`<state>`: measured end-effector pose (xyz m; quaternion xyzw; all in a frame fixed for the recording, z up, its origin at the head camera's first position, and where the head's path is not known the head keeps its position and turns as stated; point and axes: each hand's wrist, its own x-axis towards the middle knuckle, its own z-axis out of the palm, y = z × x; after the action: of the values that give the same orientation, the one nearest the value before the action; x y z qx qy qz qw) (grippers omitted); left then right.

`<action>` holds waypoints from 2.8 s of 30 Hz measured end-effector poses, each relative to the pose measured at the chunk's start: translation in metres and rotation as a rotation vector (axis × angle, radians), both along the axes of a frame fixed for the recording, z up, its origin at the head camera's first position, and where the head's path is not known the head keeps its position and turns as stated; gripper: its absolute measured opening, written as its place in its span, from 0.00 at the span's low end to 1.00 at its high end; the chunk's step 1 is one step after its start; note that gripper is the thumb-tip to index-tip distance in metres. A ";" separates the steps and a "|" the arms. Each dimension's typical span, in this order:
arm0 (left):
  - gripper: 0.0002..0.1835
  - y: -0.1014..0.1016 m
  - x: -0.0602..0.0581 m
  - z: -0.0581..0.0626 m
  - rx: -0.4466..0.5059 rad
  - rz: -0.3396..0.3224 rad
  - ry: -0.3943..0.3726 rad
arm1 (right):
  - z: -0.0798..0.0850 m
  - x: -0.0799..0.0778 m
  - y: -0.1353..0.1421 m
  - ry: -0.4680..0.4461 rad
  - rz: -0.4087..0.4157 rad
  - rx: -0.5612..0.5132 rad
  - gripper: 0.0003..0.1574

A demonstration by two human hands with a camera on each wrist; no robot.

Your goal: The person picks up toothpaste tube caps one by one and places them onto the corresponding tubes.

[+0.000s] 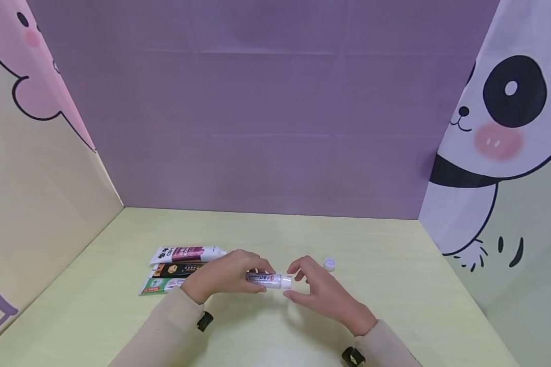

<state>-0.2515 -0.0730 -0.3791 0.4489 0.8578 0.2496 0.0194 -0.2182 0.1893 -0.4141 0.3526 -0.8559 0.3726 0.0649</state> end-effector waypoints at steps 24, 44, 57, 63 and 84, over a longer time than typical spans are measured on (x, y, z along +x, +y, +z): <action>0.13 0.002 0.002 0.001 0.014 -0.003 -0.016 | -0.001 -0.003 -0.004 0.077 0.061 -0.005 0.21; 0.12 0.000 -0.001 0.001 0.018 -0.015 -0.005 | 0.006 -0.003 -0.008 -0.134 -0.014 0.088 0.17; 0.13 0.000 -0.001 0.001 0.013 -0.009 -0.009 | 0.006 -0.005 -0.007 -0.141 -0.074 0.160 0.26; 0.13 -0.001 -0.004 -0.001 0.016 -0.020 0.006 | 0.008 -0.003 -0.003 -0.128 -0.088 0.144 0.17; 0.13 -0.001 -0.002 0.002 0.032 -0.020 0.008 | 0.004 0.001 -0.005 0.007 0.001 -0.023 0.24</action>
<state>-0.2537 -0.0742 -0.3772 0.4586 0.8493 0.2612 0.0112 -0.2173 0.1838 -0.4106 0.3534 -0.8513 0.3810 0.0718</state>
